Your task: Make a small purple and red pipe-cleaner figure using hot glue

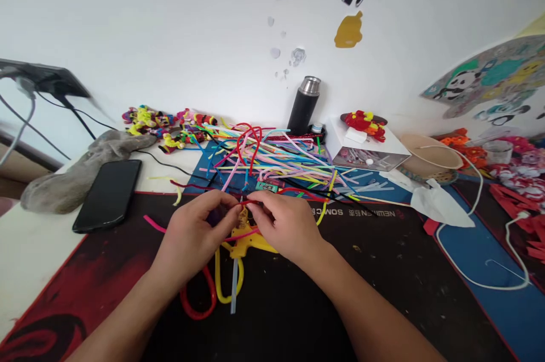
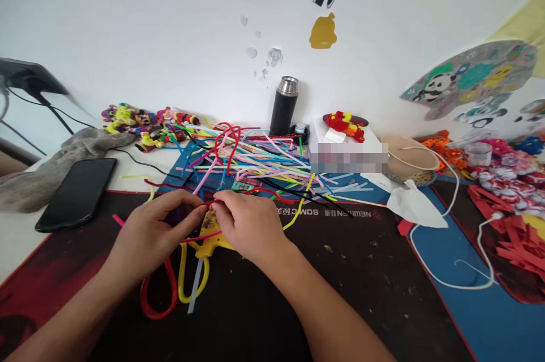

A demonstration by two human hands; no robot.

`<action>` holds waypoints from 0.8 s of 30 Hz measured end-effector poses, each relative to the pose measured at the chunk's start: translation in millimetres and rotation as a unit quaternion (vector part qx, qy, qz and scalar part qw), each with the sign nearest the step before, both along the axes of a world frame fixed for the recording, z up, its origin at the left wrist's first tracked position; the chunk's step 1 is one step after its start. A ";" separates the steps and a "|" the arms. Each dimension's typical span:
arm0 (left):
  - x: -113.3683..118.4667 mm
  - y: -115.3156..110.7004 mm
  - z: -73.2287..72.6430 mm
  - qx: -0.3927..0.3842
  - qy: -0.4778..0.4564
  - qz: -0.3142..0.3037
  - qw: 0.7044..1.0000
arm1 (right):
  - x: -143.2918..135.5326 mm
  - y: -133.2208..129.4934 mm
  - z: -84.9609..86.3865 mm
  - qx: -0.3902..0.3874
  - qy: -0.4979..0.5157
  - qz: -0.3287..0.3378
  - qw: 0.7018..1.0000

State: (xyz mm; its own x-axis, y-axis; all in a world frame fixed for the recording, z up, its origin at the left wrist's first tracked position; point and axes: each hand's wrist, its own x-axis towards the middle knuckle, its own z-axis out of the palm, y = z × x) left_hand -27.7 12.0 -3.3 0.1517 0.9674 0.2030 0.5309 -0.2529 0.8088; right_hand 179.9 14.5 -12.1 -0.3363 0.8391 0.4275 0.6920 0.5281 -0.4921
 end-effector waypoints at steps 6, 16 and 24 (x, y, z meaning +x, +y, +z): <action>-2.5 3.4 2.0 -0.101 -0.085 0.024 0.991 | -0.2 -0.7 2.3 -0.031 0.041 -0.003 0.999; -3.0 4.3 -4.6 -0.153 -0.180 0.083 0.968 | -4.6 -3.5 2.0 -0.063 0.076 0.010 0.995; -2.1 4.6 -6.6 -0.191 -0.251 0.070 0.946 | -6.2 -2.8 5.2 -0.141 0.110 0.003 0.984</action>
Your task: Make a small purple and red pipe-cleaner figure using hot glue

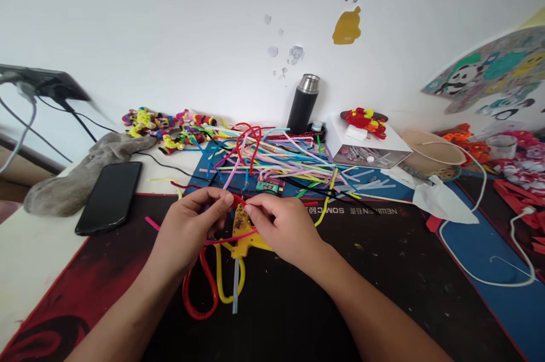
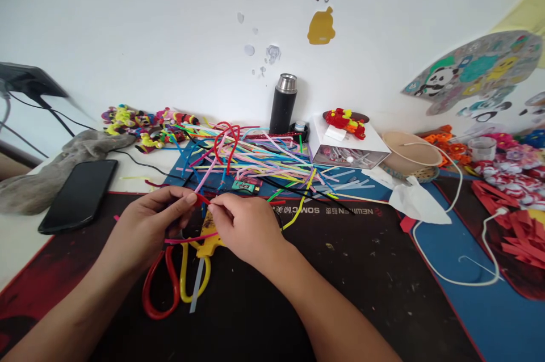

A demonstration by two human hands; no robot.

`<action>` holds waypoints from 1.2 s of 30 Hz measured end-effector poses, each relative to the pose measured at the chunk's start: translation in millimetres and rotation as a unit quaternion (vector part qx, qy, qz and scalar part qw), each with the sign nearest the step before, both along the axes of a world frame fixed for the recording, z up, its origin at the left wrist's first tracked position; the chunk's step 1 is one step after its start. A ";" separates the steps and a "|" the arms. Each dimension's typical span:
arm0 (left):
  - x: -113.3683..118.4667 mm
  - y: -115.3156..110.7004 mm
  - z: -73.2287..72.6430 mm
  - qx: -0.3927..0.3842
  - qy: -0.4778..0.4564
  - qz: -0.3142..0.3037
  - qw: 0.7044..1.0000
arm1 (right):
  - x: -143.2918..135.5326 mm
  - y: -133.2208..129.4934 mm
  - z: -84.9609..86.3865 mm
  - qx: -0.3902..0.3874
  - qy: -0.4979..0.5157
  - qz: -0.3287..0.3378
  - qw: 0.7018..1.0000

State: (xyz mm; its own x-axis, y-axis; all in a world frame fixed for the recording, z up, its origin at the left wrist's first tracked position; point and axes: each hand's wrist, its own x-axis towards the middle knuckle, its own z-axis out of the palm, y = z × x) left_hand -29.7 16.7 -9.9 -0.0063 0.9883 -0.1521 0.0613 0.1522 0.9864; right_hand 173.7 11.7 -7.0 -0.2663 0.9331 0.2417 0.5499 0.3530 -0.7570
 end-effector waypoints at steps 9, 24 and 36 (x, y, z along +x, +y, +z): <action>4.8 2.7 -0.4 -0.018 -0.068 0.029 0.997 | -6.9 -1.2 -0.6 -0.098 0.069 0.015 0.993; 10.3 5.7 8.0 -0.073 -0.202 0.047 0.976 | -8.4 -6.0 7.0 -0.232 0.164 0.101 0.954; 11.4 6.7 12.5 -0.104 -0.250 0.069 0.960 | -10.5 -6.7 3.6 -0.150 0.048 0.109 0.982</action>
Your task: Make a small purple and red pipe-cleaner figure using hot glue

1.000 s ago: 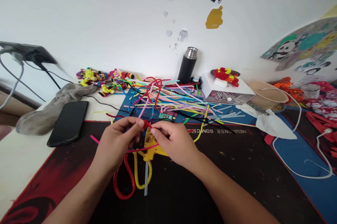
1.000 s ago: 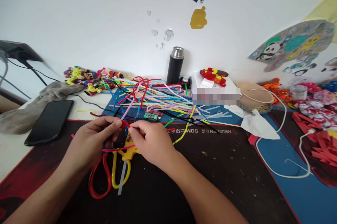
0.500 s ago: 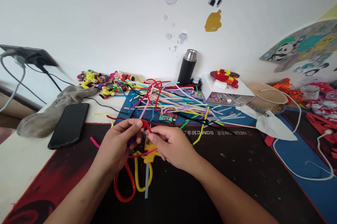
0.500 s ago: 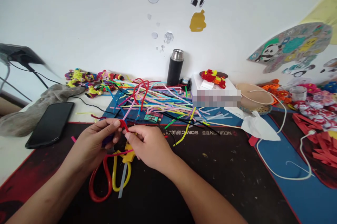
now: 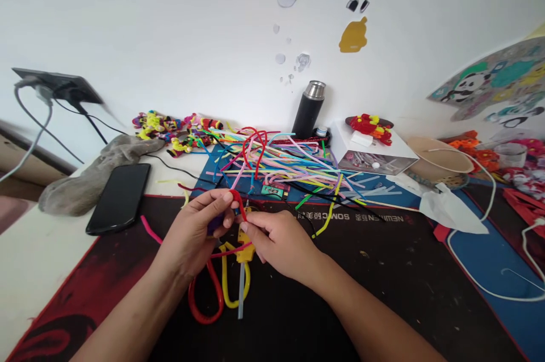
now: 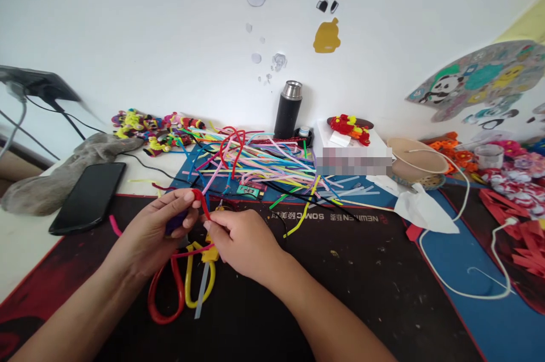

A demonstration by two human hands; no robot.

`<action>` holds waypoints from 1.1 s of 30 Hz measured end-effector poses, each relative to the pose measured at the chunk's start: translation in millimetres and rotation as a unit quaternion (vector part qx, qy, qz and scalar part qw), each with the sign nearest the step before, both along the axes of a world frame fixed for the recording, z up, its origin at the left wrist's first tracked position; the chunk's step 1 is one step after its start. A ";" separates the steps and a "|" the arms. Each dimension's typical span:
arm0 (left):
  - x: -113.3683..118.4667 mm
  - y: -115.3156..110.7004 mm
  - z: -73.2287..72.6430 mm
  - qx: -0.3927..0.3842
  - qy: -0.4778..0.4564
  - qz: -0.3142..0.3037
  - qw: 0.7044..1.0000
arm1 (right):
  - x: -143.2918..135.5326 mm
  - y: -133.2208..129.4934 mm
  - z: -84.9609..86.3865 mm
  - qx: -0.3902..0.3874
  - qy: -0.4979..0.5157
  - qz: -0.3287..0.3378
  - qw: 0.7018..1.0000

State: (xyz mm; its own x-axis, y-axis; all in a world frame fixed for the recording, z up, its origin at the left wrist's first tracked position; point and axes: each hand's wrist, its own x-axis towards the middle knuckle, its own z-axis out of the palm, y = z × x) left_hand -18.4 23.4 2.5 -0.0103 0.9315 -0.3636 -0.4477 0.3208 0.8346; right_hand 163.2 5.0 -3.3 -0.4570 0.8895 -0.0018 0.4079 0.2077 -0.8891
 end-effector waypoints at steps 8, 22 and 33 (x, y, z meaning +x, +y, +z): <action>-1.6 -3.8 -2.0 0.065 0.066 0.002 0.996 | 2.2 -0.2 4.1 -0.029 0.031 0.009 0.999; -5.8 -11.6 -3.2 0.171 0.355 -0.116 0.912 | 9.6 9.5 -7.9 0.014 0.065 -0.105 0.992; -0.1 -13.3 -1.5 0.172 0.336 -0.100 0.921 | 3.8 7.1 -4.0 0.026 0.068 -0.127 0.989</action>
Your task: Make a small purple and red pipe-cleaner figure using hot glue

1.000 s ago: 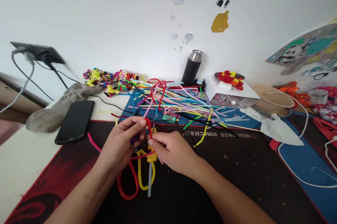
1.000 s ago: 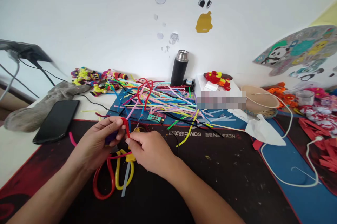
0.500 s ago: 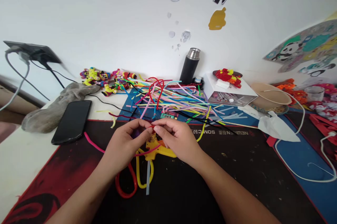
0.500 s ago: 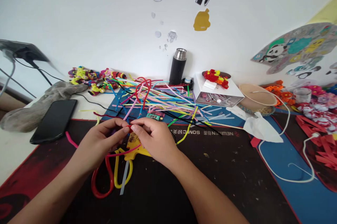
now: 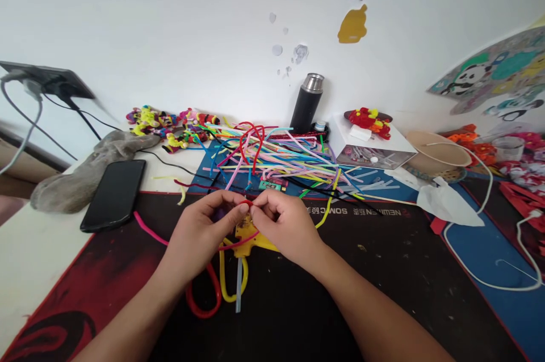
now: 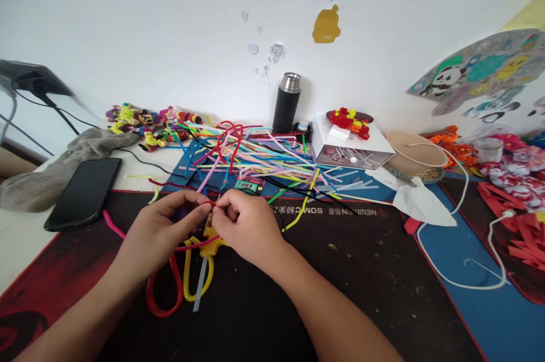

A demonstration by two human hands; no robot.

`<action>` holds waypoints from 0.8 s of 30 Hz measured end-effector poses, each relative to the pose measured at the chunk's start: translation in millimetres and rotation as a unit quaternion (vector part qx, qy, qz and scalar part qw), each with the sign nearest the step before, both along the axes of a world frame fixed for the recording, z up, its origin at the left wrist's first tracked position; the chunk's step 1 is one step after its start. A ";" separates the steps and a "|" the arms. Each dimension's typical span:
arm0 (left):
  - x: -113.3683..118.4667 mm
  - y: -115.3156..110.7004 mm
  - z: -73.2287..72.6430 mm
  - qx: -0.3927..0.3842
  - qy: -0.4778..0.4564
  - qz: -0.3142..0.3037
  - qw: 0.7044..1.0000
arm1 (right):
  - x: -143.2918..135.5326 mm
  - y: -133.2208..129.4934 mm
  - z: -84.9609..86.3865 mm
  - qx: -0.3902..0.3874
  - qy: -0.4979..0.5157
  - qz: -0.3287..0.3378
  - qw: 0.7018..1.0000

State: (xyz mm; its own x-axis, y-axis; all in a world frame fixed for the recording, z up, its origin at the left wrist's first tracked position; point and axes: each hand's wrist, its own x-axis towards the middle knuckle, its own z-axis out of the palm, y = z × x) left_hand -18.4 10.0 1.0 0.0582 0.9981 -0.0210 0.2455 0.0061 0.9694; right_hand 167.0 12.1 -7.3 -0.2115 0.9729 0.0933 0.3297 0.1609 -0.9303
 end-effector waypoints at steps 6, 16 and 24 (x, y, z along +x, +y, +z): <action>-6.6 2.1 -9.9 -0.051 -0.063 -0.010 0.997 | -0.2 2.0 -1.5 -0.032 0.057 -0.002 0.998; -2.9 1.2 0.2 0.003 0.011 -0.014 1.000 | 1.6 2.3 -0.5 -0.042 0.060 0.010 0.997; 4.0 -0.8 3.6 -0.081 -0.115 -0.072 0.987 | 0.7 2.2 4.8 -0.081 0.183 -0.006 0.980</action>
